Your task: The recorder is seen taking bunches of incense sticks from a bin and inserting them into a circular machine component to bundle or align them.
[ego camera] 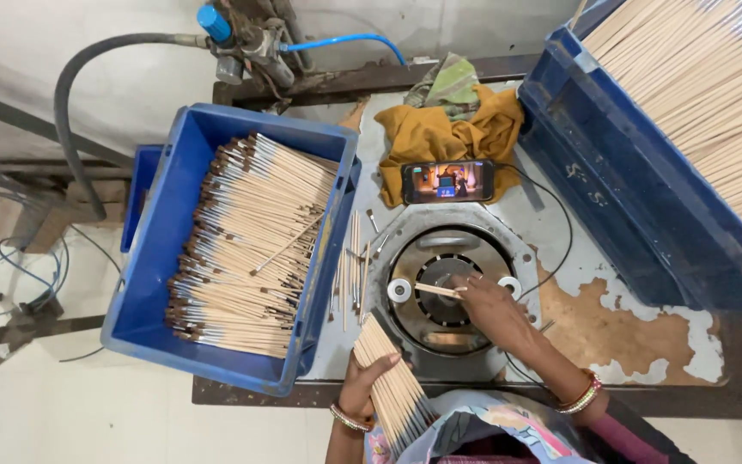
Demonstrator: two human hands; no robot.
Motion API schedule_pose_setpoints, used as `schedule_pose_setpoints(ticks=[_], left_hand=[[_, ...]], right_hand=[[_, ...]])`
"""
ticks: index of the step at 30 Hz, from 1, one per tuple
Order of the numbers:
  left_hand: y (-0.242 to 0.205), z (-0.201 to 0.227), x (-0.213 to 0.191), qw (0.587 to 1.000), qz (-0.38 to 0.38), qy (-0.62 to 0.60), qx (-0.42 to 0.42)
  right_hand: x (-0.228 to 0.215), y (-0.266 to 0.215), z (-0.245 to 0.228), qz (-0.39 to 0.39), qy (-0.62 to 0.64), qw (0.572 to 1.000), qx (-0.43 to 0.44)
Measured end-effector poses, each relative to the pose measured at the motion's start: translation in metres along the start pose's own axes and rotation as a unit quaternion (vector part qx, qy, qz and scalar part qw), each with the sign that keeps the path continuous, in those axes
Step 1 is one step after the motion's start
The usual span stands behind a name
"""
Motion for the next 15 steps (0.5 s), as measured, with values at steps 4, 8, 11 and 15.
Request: schedule_pose_setpoints(ticks=[4,8,11,15], left_hand=[[-0.006,0.006,0.034,0.994,-0.059,0.09,0.035],[-0.024,0.035,0.108,0.949,-0.166,0.243,0.115],[-0.001,0.033,0.09,0.929,-0.161,0.294,0.154],[0.005,0.024,0.05,0.972,-0.052,0.204,0.107]], right_hand=[[-0.031,-0.014,-0.025,0.054,0.166,0.983,-0.053],[-0.072,-0.035,-0.075,0.074,0.241,0.956,-0.15],[-0.035,-0.042,-0.055,-0.072,0.144,0.976,-0.144],[-0.065,-0.034,-0.013,0.019,0.191,0.981,-0.019]])
Point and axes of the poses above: each hand's wrist, its own y-axis towards the middle knuckle, its own x-axis out of the palm, z = x × y, the point moved 10 cm from there along y, towards the middle knuckle, and after that the axes turned 10 degrees about -y, right-handed, at the moved point
